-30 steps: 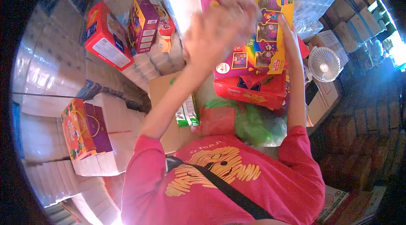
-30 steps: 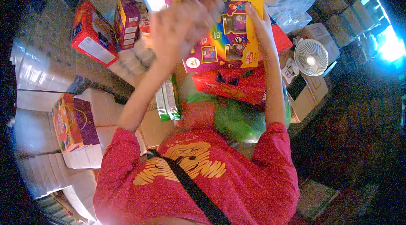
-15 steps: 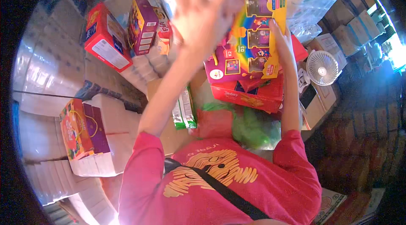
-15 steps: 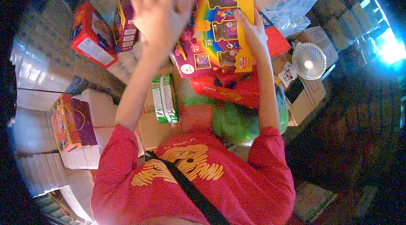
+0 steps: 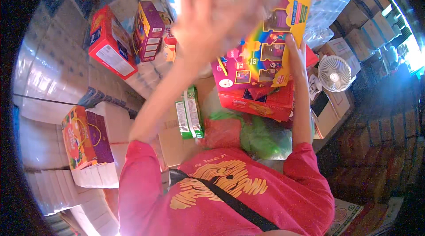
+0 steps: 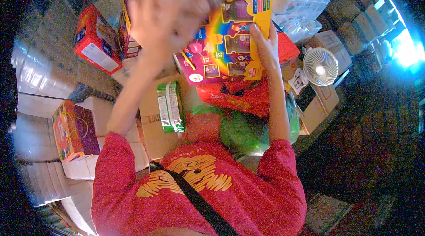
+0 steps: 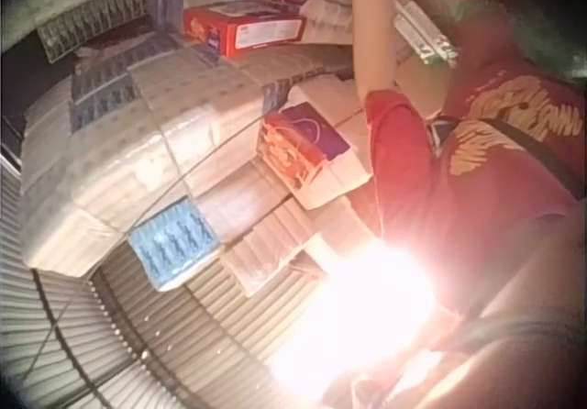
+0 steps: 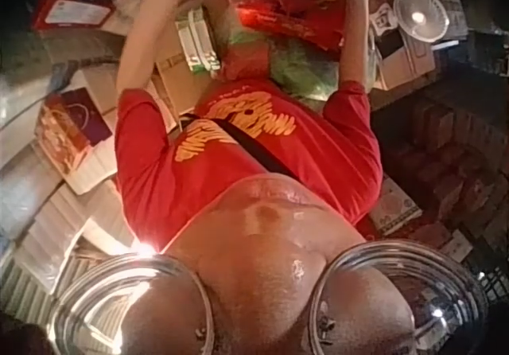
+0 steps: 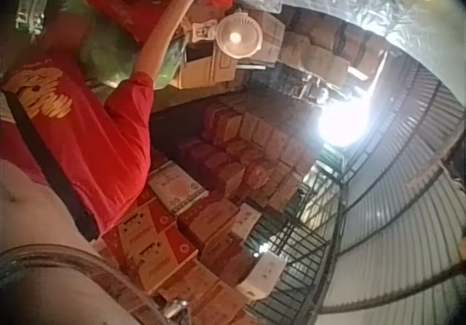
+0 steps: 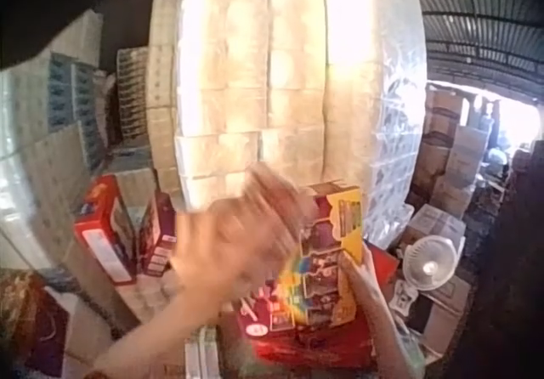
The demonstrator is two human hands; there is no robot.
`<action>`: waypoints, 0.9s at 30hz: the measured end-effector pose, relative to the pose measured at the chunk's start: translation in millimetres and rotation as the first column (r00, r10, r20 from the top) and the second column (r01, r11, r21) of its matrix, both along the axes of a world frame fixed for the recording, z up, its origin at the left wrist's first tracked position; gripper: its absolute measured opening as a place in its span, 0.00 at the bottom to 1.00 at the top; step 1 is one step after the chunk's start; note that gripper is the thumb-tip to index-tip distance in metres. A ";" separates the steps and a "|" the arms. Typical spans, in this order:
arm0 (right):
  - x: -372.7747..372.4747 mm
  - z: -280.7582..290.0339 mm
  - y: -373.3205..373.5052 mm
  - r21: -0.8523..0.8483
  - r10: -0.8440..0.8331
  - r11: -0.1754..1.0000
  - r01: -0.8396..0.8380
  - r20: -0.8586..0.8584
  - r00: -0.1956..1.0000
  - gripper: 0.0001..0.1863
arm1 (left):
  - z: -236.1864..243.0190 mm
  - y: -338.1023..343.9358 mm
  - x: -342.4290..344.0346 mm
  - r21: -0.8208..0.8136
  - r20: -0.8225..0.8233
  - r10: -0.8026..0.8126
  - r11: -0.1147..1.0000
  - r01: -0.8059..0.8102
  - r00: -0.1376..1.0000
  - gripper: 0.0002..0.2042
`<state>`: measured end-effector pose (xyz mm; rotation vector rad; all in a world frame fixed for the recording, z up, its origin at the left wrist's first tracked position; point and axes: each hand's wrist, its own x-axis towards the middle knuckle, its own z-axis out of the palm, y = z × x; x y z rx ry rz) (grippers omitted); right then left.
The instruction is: Cleaning and wiping various boxes and bags of goods with a cloth in a storage area.
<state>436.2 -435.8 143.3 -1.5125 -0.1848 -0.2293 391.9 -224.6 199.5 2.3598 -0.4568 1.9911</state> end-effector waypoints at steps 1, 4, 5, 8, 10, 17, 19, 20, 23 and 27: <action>-1.6 -2.2 -1.8 0.021 0.000 1.000 -0.001 0.033 0.999 0.29 | 21.4 2.7 -2.8 -0.091 -0.022 0.073 0.993 -0.074 0.997 0.19; -6.7 -15.5 -14.2 0.032 -0.005 0.999 0.004 0.029 1.000 0.31 | 90.9 -8.2 -16.2 -0.431 -0.486 -0.143 0.898 -0.094 0.862 0.19; -8.2 -20.5 -16.7 0.027 -0.004 1.000 0.004 -0.008 1.000 0.32 | 94.9 0.9 -13.1 -0.466 -0.575 -0.360 0.882 0.067 0.735 0.19; -12.7 -25.1 -8.6 0.104 0.096 0.988 -0.114 0.161 0.982 0.36 | 103.5 -5.4 -11.0 -0.395 -0.698 -0.473 0.880 0.263 0.538 0.17; -12.9 -23.9 -5.7 0.075 0.128 0.986 -0.146 0.204 0.971 0.38 | 108.9 -32.0 -8.5 -0.400 -0.719 -0.526 0.848 0.348 0.455 0.17; -15.3 -20.1 -12.6 0.103 0.018 0.994 -0.032 0.133 0.991 0.30 | 101.7 -15.2 2.6 -0.272 -0.760 -0.417 0.901 0.339 0.499 0.17; -5.8 -29.4 -13.4 0.123 0.032 0.991 -0.047 0.124 0.992 0.27 | 87.7 22.5 -3.8 -0.271 -0.639 -0.389 0.921 0.279 0.663 0.17; 4.4 -45.7 -20.0 0.067 0.021 0.997 -0.028 0.105 0.994 0.27 | 82.7 39.5 -12.9 -0.505 -0.599 -0.578 0.810 0.298 0.555 0.17; 27.9 -81.2 -29.3 -0.166 -0.063 0.983 0.077 0.090 0.994 0.25 | 15.8 109.1 3.8 -0.755 -0.322 -0.911 0.411 0.511 0.257 0.22; 68.2 -121.0 -56.5 -0.543 0.100 0.840 -0.001 0.153 0.983 0.20 | -31.0 89.5 -23.1 -0.912 0.083 -0.894 0.110 0.396 0.440 0.32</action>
